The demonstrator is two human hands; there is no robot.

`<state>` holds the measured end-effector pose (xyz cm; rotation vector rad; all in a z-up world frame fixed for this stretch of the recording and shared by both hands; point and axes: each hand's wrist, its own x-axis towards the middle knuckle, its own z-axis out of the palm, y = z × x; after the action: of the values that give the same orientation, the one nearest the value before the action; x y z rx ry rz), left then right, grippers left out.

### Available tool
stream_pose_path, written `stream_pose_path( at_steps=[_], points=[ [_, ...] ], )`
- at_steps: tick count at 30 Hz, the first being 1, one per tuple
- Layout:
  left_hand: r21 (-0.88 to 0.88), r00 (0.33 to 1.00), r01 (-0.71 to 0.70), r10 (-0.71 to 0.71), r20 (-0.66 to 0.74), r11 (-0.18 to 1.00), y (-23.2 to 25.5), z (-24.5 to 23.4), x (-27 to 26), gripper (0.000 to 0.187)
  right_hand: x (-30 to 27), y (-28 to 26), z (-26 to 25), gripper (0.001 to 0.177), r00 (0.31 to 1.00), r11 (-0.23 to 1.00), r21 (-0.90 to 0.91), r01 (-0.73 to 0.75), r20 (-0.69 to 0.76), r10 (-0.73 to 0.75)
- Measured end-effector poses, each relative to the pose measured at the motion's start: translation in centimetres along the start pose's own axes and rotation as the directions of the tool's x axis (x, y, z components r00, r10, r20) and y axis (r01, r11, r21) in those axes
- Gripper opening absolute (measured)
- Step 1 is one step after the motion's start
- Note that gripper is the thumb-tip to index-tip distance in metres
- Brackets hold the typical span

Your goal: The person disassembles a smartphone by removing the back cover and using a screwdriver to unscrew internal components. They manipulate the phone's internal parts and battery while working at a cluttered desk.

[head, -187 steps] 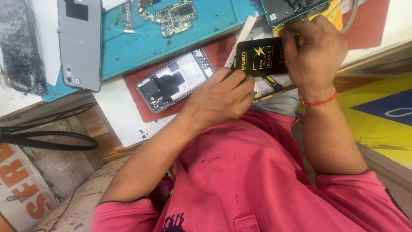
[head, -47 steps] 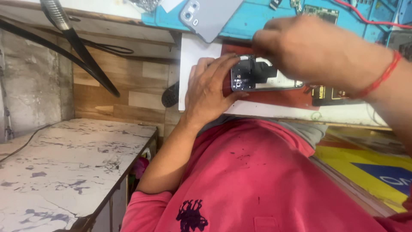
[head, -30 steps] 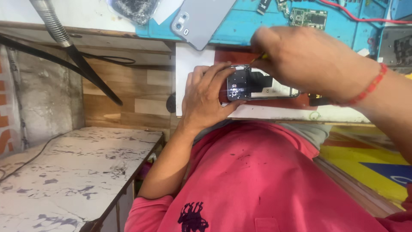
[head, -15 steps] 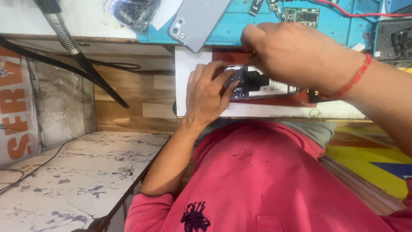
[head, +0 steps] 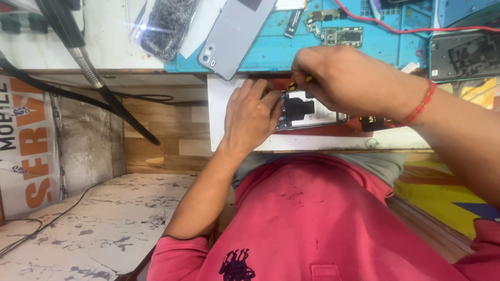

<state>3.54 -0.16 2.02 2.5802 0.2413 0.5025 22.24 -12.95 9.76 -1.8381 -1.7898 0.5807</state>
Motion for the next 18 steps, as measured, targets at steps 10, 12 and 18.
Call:
stream_pose_path(
  at_steps=[10, 12, 18],
  points=[
    [0.167, 0.977, -0.047, 0.011, 0.212, 0.985, 0.3, 1.0, 1.8, 0.007, -3.1, 0.2, -0.9, 0.017, 0.985, 0.988, 0.077, -0.137, -0.095, 0.144],
    [0.206, 0.971, -0.071, 0.020, 0.238, 0.976, 0.2, 1.2, 2.0, 0.011, -4.0, 0.6, -0.7, 0.017, 0.981, 0.985, 0.113, -0.134, -0.123, 0.147],
    [0.261, 0.961, -0.092, 0.016, 0.277, 0.961, -0.8, 3.0, 1.5, 0.016, -6.0, 1.4, 0.7, 0.019, 0.957, 0.977, 0.161, -0.138, -0.233, 0.173]
  ],
)
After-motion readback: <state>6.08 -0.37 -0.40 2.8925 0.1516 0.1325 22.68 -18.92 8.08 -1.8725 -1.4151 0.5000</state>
